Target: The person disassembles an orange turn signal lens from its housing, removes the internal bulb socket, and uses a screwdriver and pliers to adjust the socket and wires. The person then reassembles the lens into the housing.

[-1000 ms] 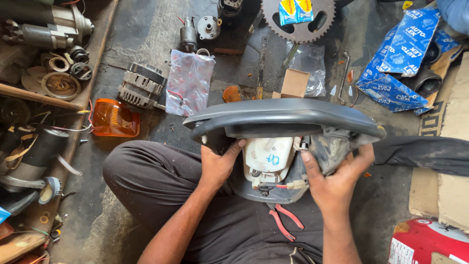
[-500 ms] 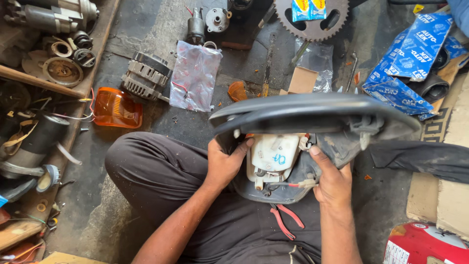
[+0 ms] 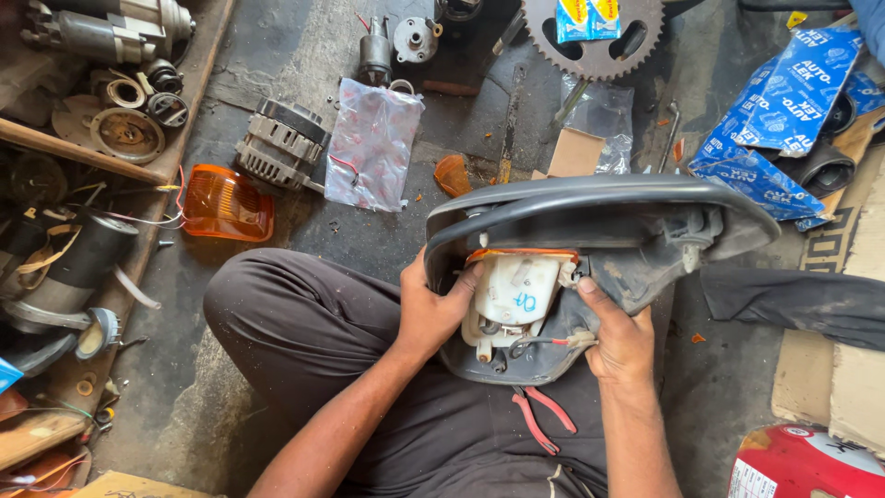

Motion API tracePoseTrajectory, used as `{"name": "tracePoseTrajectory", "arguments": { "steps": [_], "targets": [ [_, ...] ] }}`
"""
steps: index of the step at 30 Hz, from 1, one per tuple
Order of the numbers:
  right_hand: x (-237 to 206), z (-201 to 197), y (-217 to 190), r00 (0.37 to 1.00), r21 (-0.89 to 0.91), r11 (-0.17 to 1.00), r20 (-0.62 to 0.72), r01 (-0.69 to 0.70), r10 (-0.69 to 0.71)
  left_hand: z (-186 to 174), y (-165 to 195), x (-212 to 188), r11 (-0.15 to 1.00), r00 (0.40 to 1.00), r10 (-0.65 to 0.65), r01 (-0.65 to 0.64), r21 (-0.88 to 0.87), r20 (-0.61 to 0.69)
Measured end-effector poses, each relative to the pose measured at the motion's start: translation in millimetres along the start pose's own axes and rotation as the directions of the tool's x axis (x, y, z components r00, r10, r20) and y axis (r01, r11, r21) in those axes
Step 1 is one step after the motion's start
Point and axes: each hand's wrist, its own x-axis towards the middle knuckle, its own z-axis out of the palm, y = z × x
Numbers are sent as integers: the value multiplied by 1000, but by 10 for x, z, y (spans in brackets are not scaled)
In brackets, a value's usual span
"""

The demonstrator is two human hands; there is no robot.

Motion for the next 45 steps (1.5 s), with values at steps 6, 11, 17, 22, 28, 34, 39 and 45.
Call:
{"name": "tracePoseTrajectory", "arguments": {
  "steps": [6, 11, 17, 22, 28, 34, 39, 45],
  "targets": [
    [-24, -57, -27, 994, -97, 994, 105, 44, -34, 13, 43, 43, 991, 1000, -15, 16, 133, -13],
    [-29, -86, -137, 979, -152, 987, 202, 56, -24, 30, 85, 49, 987, 998, -58, 58, 150, -4],
    [-38, -151, -74, 987, -118, 990, 153, 72, -53, 21, 96, 33, 995, 999, 2, -5, 96, 32],
    [-35, -241, 42, 975, -173, 967, 152, 187, -161, 24, -9, 3, 984, 994, -108, 104, 142, 22],
    [27, -301, 214, 978, -210, 959, 124, 189, -165, 0, -76, 23, 992, 995, -90, 86, 87, 40],
    [41, -339, 232, 981, -183, 969, 126, 167, -145, -30, 4, 68, 990, 987, -131, 125, 64, 98],
    [15, -320, 137, 985, -125, 984, 134, 129, -113, 7, 42, 51, 996, 992, -59, 52, 74, 110],
    [-1, -380, 130, 975, -200, 964, 174, 173, -138, 31, 35, 18, 984, 995, -3, -15, 175, 102]
  ]
}}
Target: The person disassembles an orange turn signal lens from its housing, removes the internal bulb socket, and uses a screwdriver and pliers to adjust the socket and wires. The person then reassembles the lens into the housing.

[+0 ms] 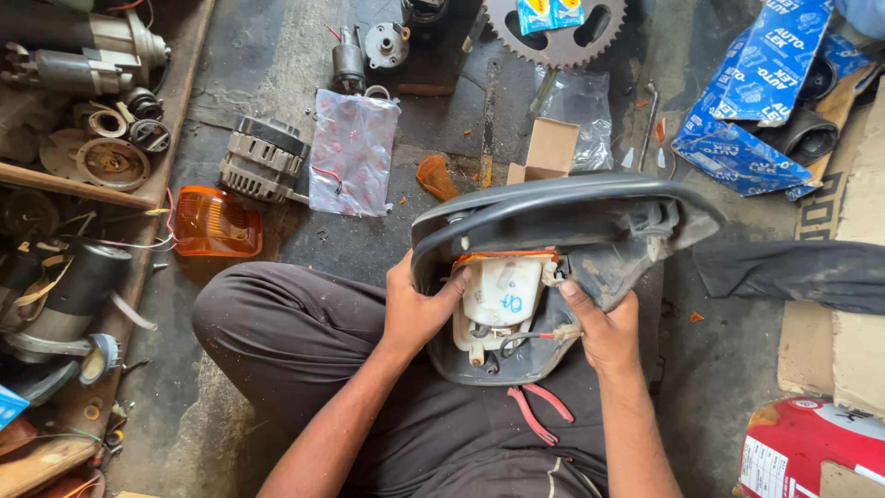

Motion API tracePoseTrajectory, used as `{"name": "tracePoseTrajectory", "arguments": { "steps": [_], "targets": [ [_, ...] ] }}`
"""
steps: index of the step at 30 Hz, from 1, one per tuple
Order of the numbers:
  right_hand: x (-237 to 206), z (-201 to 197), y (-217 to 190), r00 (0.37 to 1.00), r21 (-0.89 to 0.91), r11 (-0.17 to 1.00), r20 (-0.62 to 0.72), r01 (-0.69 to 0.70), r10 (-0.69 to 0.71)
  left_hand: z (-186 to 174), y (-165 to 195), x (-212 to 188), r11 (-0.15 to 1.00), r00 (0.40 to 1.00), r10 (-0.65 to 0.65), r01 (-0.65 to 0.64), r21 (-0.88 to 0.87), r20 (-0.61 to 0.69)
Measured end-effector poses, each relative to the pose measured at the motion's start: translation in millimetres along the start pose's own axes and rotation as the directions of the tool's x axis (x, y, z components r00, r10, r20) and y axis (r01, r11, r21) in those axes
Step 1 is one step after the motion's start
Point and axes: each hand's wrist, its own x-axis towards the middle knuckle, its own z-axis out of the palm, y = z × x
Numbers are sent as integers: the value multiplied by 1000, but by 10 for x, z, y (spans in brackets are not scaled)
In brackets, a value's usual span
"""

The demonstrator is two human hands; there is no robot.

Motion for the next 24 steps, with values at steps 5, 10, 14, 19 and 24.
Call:
{"name": "tracePoseTrajectory", "arguments": {
  "steps": [5, 10, 14, 19, 24],
  "targets": [
    [22, -65, 80, 1000, 4, 1000, 0, -29, 29, 10, 48, 6, 1000, 1000, 10, -10, 17, -3],
    [41, -74, 74, 999, -17, 1000, 36, -21, 22, 29, 97, -8, 1000, 999, -25, 25, 8, -33],
    [42, -117, 3, 995, -53, 999, 95, -8, 13, 30, 72, -11, 997, 997, -59, 62, 49, -56],
    [-20, -143, -181, 991, -231, 972, 130, 50, -20, 38, 29, -36, 995, 994, -103, 102, -9, -42],
    [-122, 26, -502, 965, -339, 910, 188, 239, -184, 51, -22, -29, 979, 992, -126, 123, -165, -6]
  ]
}}
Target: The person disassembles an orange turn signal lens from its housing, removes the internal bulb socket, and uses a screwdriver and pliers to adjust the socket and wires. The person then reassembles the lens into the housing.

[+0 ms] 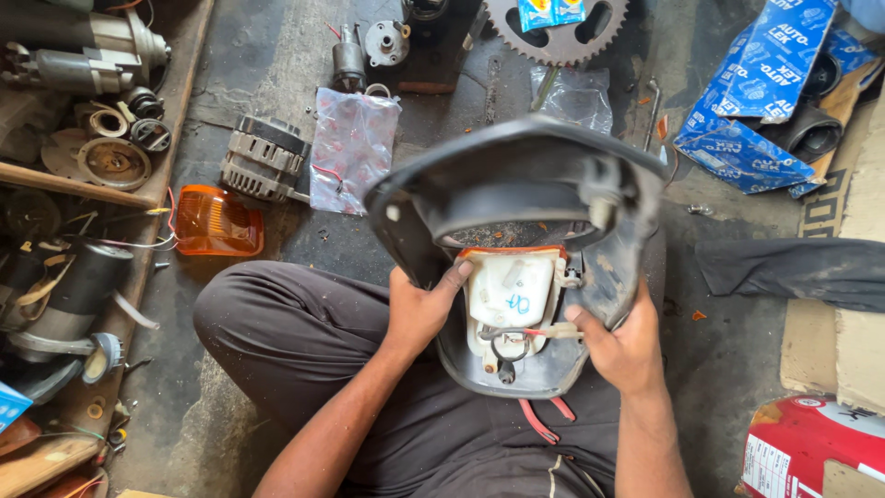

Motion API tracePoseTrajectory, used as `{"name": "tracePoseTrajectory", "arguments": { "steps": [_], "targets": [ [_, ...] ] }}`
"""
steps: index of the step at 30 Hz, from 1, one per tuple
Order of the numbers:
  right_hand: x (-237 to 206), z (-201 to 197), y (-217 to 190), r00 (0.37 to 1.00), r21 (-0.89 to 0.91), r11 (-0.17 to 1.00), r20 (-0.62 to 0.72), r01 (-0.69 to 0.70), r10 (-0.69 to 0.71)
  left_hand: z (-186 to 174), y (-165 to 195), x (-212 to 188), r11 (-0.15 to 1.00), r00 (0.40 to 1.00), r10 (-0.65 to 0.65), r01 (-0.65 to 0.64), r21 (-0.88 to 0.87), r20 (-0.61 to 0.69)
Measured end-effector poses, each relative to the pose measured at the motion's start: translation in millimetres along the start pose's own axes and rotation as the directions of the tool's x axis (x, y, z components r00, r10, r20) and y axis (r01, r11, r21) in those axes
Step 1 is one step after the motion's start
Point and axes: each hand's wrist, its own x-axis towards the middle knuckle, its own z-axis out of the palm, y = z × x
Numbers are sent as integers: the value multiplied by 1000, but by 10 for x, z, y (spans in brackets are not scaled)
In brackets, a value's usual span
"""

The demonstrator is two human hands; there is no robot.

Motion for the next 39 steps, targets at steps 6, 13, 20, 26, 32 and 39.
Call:
{"name": "tracePoseTrajectory", "arguments": {
  "steps": [6, 13, 20, 26, 32, 39],
  "targets": [
    [65, 90, -360, 994, 26, 994, 36, 104, -105, -20, -28, 4, 997, 999, -41, 40, -63, -14],
    [55, 92, -219, 1000, 49, 999, 2, -5, 5, -22, -11, -13, 999, 999, -14, 12, -39, -35],
    [17, 68, -138, 995, 44, 994, -18, -102, 103, -26, 26, -16, 999, 999, -29, 28, -29, -35],
    [61, 105, -38, 1000, -6, 1000, -22, 12, -12, -39, 8, -30, 999, 998, -45, 44, -29, -34],
    [83, 153, 257, 986, 266, 952, -27, -152, 165, -76, -156, 35, 990, 991, -133, 133, -43, -9],
    [120, 70, 529, 930, 408, 867, -98, -287, 354, -175, -241, 79, 967, 984, -135, 156, -200, 114]
  ]
}}
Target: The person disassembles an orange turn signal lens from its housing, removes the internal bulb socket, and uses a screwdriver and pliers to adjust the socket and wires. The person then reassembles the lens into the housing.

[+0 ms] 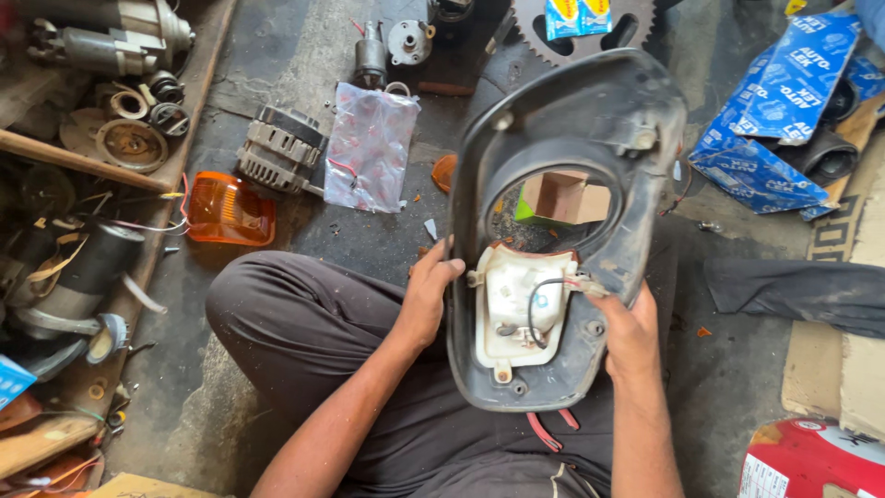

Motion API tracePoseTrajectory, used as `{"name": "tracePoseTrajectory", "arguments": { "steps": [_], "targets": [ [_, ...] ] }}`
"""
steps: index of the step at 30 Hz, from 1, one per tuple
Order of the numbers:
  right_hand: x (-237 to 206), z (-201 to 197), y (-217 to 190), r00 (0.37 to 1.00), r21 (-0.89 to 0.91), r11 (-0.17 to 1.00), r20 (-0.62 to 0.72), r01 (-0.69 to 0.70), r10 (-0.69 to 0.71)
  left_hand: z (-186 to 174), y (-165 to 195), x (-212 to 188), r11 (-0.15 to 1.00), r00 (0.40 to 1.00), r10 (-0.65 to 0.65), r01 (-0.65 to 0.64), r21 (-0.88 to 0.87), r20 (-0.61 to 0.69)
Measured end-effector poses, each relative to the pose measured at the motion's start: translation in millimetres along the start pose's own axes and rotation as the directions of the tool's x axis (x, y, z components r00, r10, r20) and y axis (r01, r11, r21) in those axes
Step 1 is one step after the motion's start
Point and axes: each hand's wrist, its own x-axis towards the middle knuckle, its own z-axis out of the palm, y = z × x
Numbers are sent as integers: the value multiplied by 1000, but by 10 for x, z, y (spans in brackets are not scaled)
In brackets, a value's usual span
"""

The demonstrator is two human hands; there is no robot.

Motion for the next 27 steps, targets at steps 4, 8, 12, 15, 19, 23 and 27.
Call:
{"name": "tracePoseTrajectory", "arguments": {
  "steps": [4, 8, 12, 15, 19, 23, 27],
  "targets": [
    [14, -71, 57, 999, -7, 999, -34, -42, 42, 41, 20, 15, 999, 997, -50, 51, -13, 52],
    [8, -91, 79, 998, 19, 999, -47, -41, 42, 88, 39, -30, 958, 998, 51, -62, 281, 43],
    [0, -86, 43, 997, 30, 998, -61, -51, 53, 119, 34, -32, 976, 998, 33, -44, 214, 55],
    [-15, -61, -3, 996, 47, 997, -68, -62, 65, 128, 19, -32, 979, 999, 9, -17, 204, 43],
    [-31, -15, -56, 994, 62, 995, -73, -79, 83, 119, 4, -28, 983, 999, 23, -30, 182, 42],
    [-32, 4, -84, 995, 144, 987, -63, -70, 80, 103, -10, -10, 960, 1000, 21, -26, 278, 22],
    [-27, 9, -95, 996, 179, 981, -36, -71, 79, 117, -3, 14, 917, 1000, 29, -31, 399, 11]
  ]
}}
